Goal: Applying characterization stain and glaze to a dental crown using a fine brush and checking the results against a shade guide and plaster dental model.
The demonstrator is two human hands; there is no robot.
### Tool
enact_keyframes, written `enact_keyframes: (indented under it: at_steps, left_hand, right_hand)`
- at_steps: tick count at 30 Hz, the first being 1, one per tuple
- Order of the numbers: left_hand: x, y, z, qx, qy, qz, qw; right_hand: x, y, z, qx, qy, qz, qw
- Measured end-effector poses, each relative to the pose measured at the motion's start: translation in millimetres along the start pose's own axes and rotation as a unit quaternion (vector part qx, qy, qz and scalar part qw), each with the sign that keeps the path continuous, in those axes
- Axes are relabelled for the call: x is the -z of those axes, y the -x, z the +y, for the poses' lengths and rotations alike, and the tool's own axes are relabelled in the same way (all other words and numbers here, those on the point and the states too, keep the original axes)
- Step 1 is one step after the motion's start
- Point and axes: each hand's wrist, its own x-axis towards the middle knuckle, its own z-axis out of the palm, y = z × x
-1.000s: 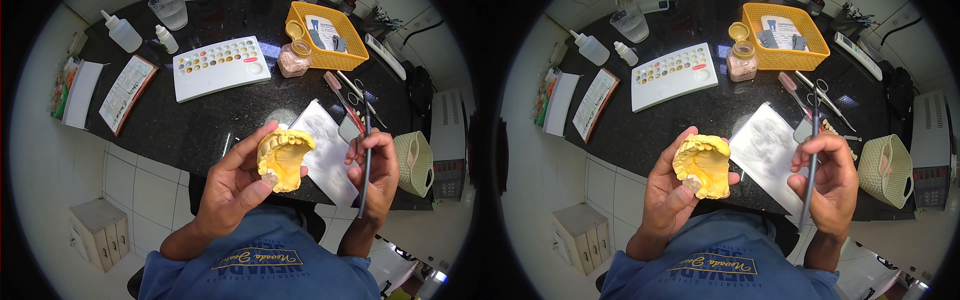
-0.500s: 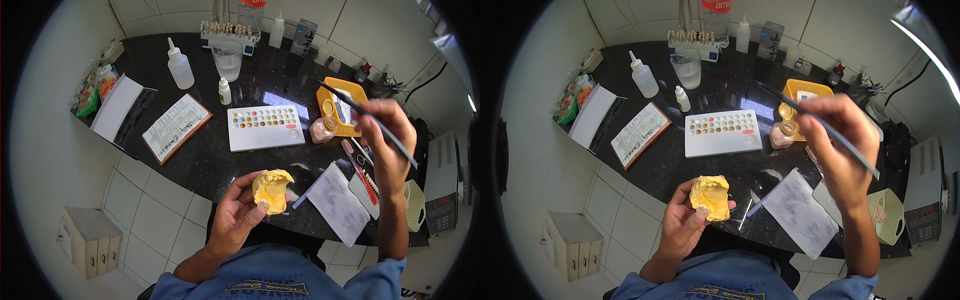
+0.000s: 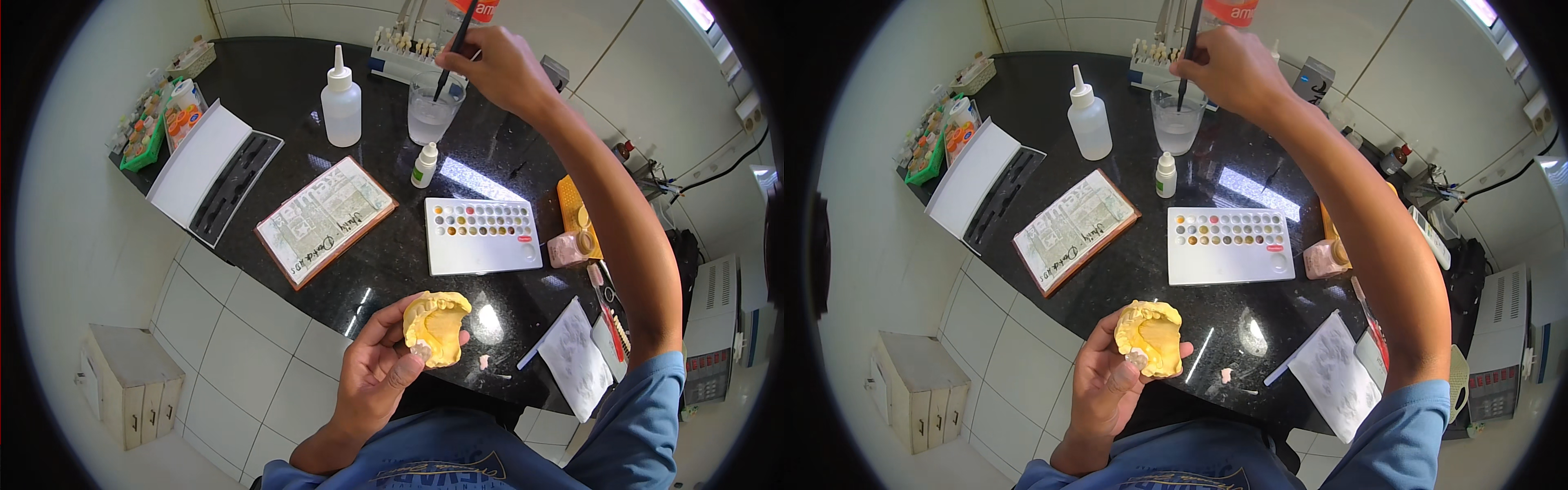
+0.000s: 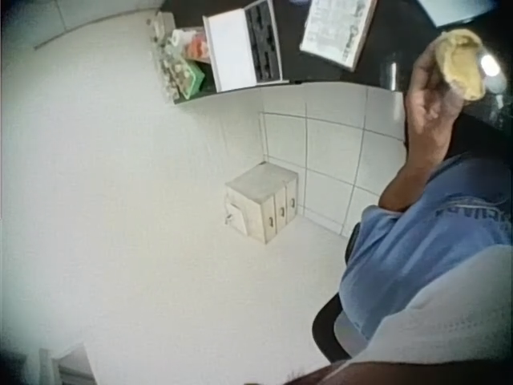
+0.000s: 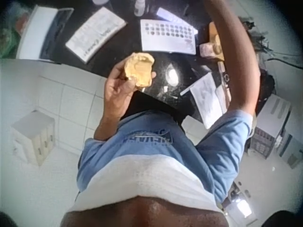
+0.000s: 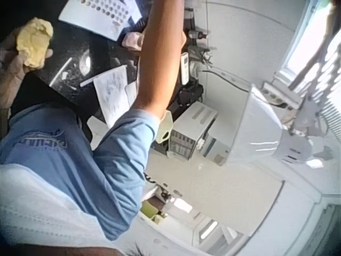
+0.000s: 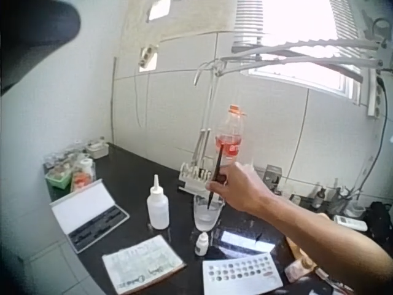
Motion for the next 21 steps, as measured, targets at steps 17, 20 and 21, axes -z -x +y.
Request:
enact_keyframes:
  at_steps: [17, 20, 21]
  left_hand:
    - [-50, 10, -42, 0.12, -0.014, -0.046, 0.992]
    - [-65, 16, -62, 0.156, 0.036, -0.067, 0.985]
    - [-73, 17, -68, 0.156, 0.03, -0.067, 0.985]
  right_hand:
    - [143, 288, -38, -0.082, -0.123, 0.177, 0.973]
    - [124, 362, -34, -0.253, -0.162, 0.182, 0.936]
    - [116, 373, -29, -0.246, -0.14, 0.188, 0.941]
